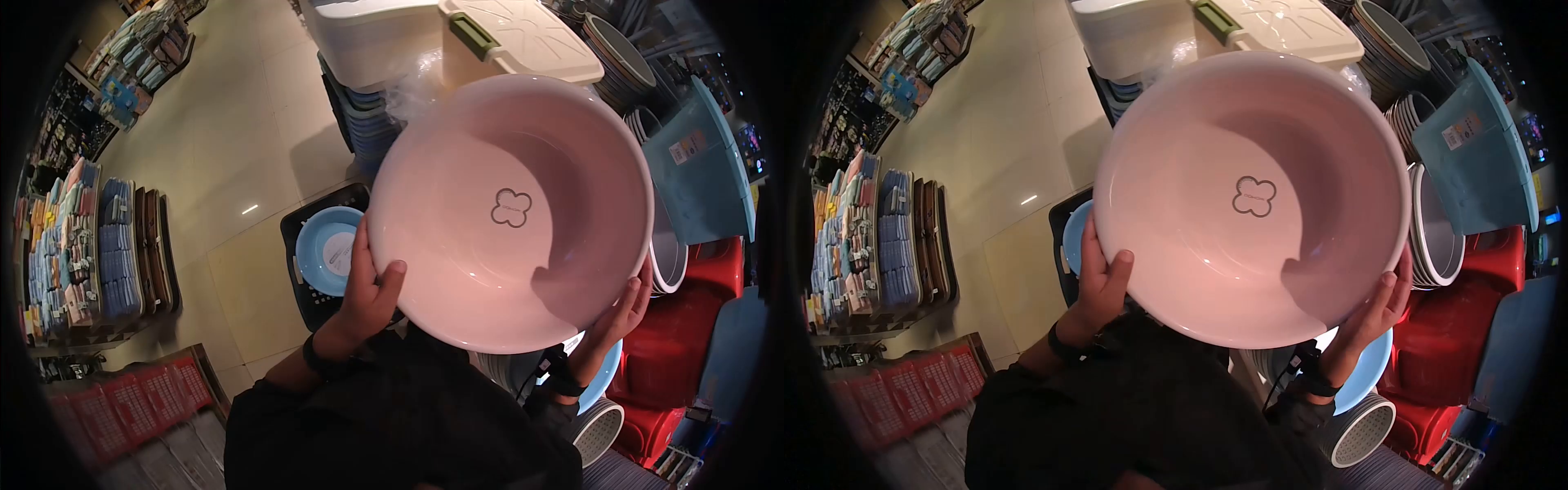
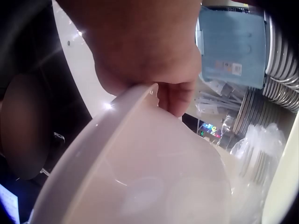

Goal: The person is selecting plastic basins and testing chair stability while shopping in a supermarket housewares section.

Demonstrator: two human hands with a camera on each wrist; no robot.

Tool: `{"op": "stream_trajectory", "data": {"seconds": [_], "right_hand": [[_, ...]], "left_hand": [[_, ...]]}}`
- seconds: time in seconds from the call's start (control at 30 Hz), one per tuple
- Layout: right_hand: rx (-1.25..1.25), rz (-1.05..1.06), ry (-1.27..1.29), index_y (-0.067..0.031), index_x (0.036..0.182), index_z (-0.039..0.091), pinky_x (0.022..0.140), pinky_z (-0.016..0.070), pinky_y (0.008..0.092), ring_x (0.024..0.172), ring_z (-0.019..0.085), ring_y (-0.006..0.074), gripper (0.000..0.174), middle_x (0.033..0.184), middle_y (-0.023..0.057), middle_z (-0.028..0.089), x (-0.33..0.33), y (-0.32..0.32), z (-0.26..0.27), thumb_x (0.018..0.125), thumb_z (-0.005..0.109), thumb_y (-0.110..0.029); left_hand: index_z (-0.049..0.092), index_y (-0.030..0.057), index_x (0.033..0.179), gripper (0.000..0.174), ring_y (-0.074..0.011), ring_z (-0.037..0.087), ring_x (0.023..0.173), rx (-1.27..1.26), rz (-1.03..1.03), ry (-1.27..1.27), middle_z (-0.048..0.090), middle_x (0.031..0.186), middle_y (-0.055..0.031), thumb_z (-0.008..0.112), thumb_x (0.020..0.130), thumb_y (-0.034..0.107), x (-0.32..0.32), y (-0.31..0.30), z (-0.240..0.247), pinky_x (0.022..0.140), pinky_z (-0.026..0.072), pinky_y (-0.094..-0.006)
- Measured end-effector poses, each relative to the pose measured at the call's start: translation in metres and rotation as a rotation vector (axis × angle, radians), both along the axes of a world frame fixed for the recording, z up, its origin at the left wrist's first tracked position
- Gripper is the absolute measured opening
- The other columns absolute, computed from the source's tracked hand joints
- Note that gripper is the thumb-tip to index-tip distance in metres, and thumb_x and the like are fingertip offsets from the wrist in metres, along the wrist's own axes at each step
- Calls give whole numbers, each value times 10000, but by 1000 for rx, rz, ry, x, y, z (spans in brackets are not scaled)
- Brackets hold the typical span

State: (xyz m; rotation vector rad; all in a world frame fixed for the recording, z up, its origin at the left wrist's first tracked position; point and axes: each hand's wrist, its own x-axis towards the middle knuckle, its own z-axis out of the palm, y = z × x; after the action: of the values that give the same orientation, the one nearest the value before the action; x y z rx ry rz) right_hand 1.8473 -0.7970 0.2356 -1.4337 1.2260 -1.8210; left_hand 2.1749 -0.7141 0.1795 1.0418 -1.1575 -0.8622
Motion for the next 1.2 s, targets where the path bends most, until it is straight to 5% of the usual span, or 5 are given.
{"op": "stream_trajectory", "data": {"seconds": [0.23,0.5,0.57,0.73,1.2], "right_hand": [[294,366,234,43,1388,422,1038,380,326,1229,504,219,435,1351,163,516,160,23,-43,989,484,-118],[713,687,538,5,1262,544,813,500,321,895,647,188,368,991,141,683,234,-32,-216,937,551,-166],[791,680,768,55,1255,516,828,498,315,929,630,185,383,1048,138,659,249,-39,-227,922,556,-130],[840,696,775,-14,1207,563,831,505,386,909,666,305,411,978,179,679,256,-72,-348,843,594,-203],[1022,657,936,-53,1216,543,872,487,465,978,636,387,385,1012,212,667,301,-73,-456,863,537,-208]], "left_hand": [[203,-63,1451,557,-256,424,1271,191,387,-51,408,1386,-202,438,966,76,142,64,-74,1072,330,-360],[291,-9,1437,502,-270,443,1266,457,656,-155,448,1373,-180,434,963,71,189,106,-187,1069,339,-367],[267,-15,1447,536,-341,474,1267,501,668,-213,457,1382,-235,453,956,96,195,109,-214,1059,366,-391],[259,-25,1450,564,-371,497,1245,757,670,-195,472,1363,-271,458,939,103,205,108,-310,1049,382,-391],[224,-69,1448,634,-392,395,1325,981,683,-141,380,1418,-301,480,882,54,192,120,-436,1107,315,-396]]}}
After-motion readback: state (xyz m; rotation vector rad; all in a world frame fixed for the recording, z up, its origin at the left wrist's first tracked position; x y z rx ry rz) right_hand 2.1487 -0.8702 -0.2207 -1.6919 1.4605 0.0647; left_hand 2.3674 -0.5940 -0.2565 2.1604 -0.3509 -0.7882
